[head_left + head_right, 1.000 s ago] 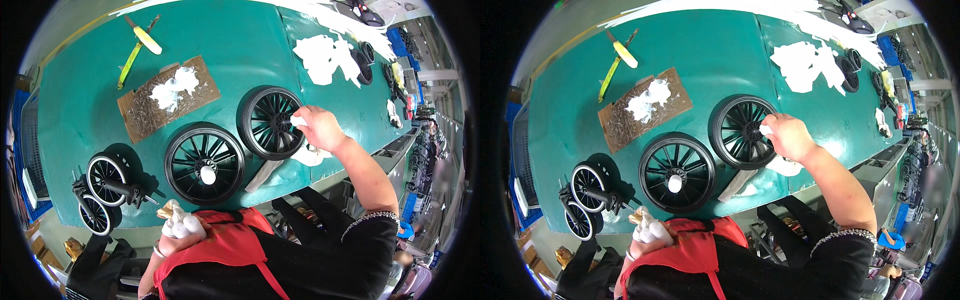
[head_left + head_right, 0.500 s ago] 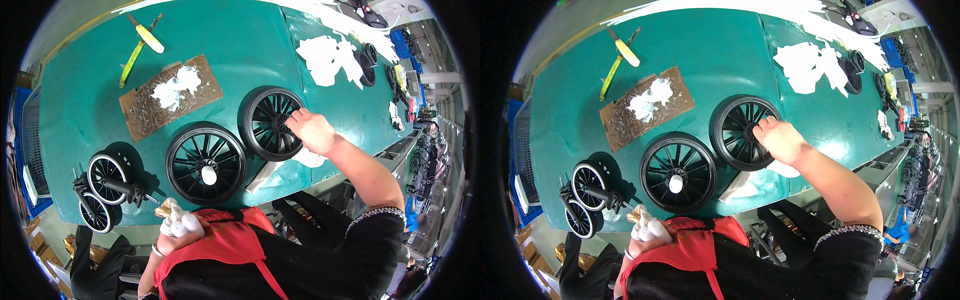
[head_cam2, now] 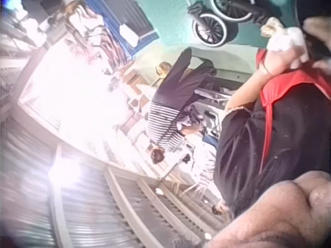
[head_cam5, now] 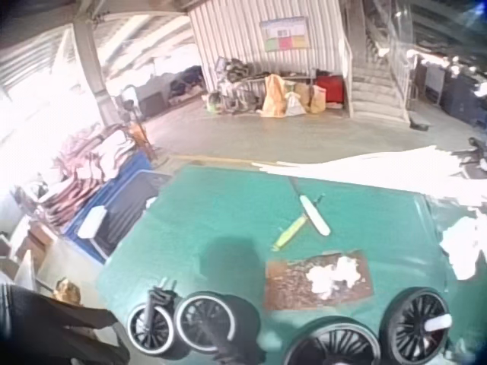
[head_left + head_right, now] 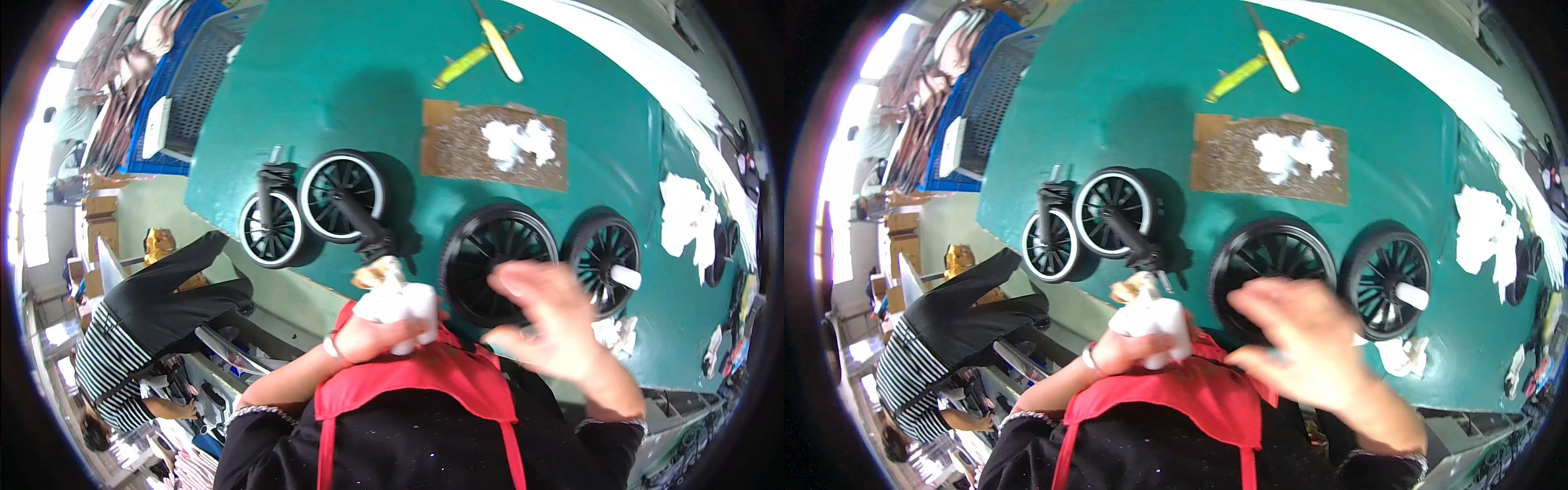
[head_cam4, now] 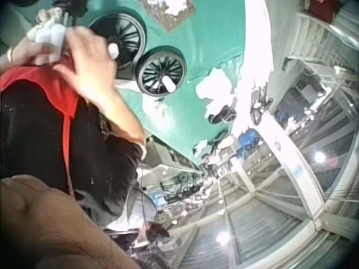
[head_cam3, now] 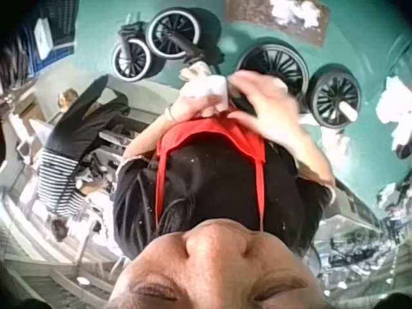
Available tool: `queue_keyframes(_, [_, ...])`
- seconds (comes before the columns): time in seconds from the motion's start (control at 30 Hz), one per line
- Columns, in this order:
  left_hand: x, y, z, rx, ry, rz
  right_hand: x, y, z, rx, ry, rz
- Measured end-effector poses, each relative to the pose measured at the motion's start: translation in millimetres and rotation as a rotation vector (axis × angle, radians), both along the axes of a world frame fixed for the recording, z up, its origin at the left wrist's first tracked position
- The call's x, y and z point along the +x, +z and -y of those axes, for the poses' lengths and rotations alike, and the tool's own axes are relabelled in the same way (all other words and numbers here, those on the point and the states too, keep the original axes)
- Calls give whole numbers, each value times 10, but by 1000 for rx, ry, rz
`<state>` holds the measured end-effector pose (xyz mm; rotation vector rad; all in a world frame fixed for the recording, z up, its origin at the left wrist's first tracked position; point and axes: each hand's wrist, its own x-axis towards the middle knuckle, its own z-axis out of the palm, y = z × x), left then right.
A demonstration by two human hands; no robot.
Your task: The person assembles small wheels by attaching foam inserts to the hubs and mounting tires onto the rims. The person wipes the wheels with a cloth and places them on the table or a nearby surface.
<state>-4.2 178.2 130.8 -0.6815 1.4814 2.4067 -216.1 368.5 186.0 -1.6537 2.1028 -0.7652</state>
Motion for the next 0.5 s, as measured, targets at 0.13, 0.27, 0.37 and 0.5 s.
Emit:
queue_keyframes(0.13, [309,-52,234,124,258,60,930,-507,763,-167,7,337])
queue_keyframes(0.27, [539,-86,849,-66,55,48,1266,-931,914,-238,-104,409])
queue_keyframes(0.37, [415,-444,1289,-857,48,-317,1676,-1189,714,-8,-595,819])
queue_keyframes(0.5, [-322,-864,1608,-1220,-394,-873,2389,-1774,586,8,-880,843])
